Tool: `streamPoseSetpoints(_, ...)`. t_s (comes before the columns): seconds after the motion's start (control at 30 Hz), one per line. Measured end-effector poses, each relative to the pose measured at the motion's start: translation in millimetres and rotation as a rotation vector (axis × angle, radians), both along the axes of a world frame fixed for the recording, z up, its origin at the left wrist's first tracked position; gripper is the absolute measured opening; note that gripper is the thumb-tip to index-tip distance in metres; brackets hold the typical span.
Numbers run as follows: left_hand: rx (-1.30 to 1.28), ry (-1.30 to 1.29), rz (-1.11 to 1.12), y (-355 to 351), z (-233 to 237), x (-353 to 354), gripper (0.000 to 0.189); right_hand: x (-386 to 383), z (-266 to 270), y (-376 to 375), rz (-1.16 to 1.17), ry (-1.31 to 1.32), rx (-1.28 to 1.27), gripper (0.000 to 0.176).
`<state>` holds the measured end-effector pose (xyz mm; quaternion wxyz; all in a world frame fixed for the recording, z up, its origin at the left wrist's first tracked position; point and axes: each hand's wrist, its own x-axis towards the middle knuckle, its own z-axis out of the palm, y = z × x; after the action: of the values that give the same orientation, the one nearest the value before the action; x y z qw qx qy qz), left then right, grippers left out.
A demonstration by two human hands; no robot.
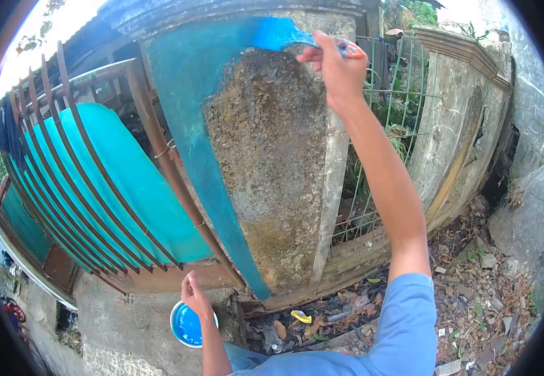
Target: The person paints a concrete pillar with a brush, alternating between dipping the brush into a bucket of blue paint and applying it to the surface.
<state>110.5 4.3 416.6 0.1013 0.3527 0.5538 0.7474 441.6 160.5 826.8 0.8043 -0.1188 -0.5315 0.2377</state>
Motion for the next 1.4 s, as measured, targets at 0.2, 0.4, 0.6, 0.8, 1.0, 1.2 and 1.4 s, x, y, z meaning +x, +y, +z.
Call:
streamPoseSetpoints(0.2,-0.057,0.034,0.009,-5.1,-10.7,11.9,0.021,51.4,-0.5,16.3,-0.187,-0.076,0.020,0.016)
streamPoseSetpoints(0.4,-0.156,0.073,-0.019,-8.8,-7.8,22.1,0.021,80.9,-10.7,12.7,-0.439,-0.046,0.174,0.016)
streamPoseSetpoints(0.6,-0.140,0.074,-0.013,-8.0,-10.1,22.1,0.021,1.9,-11.3,-2.3,-1.172,-0.336,0.575,0.019)
streamPoseSetpoints(0.8,-0.185,0.047,0.006,-19.5,-20.2,9.9,0.021,-108.4,-8.2,-5.1,-1.055,-0.451,0.697,0.023)
streamPoseSetpoints(1.0,-0.172,0.087,0.041,-27.0,-30.1,-8.0,0.021,-146.5,1.6,-23.4,-0.763,-0.252,0.800,0.017)
streamPoseSetpoints(1.2,-0.218,0.105,0.041,-32.8,-27.8,-11.6,0.020,-25.3,11.7,18.9,-0.432,-0.208,0.289,0.019)
streamPoseSetpoints(1.4,-0.202,0.140,0.005,-30.2,-23.7,6.6,0.023,85.4,12.7,8.1,-0.707,-0.117,0.228,0.018)
